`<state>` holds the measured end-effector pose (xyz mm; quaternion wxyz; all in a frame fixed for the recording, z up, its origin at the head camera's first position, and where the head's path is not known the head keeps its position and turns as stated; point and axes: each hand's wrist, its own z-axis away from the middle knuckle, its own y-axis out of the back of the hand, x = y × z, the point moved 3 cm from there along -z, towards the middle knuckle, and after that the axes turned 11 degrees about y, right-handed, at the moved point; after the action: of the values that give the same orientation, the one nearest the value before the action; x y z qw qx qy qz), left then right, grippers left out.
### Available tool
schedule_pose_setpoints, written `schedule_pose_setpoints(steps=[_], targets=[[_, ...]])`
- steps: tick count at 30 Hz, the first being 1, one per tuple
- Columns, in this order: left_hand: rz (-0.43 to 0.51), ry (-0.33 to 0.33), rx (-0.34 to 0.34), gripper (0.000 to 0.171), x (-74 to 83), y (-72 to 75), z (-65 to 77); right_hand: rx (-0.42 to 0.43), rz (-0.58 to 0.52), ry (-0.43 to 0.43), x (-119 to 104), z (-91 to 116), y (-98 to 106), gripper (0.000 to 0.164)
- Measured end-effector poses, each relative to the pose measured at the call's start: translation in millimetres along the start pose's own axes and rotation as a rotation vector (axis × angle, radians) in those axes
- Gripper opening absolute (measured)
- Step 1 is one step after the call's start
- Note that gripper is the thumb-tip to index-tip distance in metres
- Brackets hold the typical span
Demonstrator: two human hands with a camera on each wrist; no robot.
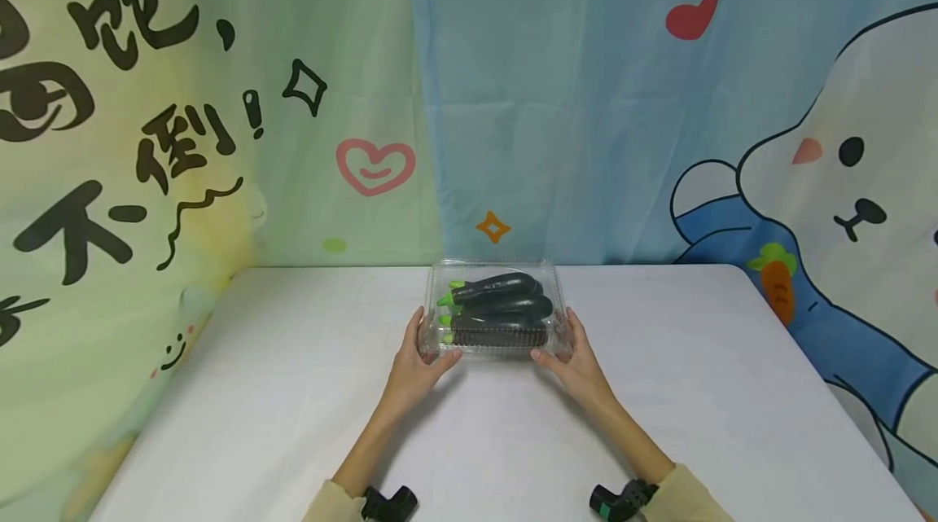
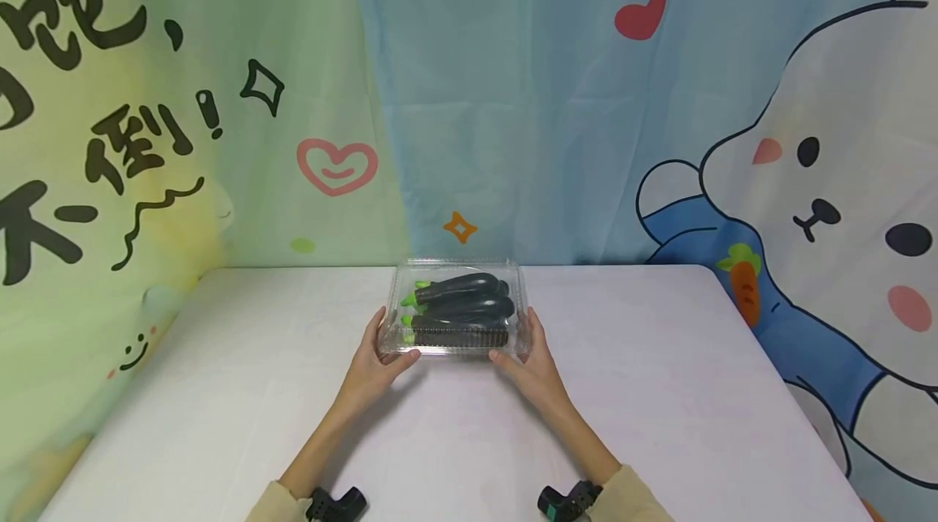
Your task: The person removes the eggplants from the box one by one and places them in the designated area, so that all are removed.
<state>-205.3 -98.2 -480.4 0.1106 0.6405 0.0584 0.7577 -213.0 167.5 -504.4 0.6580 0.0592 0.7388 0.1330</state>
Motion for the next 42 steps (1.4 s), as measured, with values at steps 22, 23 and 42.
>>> schedule_pose_setpoints(steps=[22, 23, 42], targets=[[0.051, -0.014, -0.027, 0.092, -16.0, -4.5, -9.5, 0.007, -0.051, 0.051, -0.6, -0.9, -2.6, 0.093], [0.053, -0.015, -0.023, 0.093, -20.1, -5.1, -12.4, 0.01, -0.043, 0.053, -0.3, -0.8, -2.4, 0.093], [0.08, -0.04, -0.023, 0.092, -32.6, -6.1, -20.2, -0.015, -0.028, 0.015, 0.2, -1.3, -1.3, 0.089]])
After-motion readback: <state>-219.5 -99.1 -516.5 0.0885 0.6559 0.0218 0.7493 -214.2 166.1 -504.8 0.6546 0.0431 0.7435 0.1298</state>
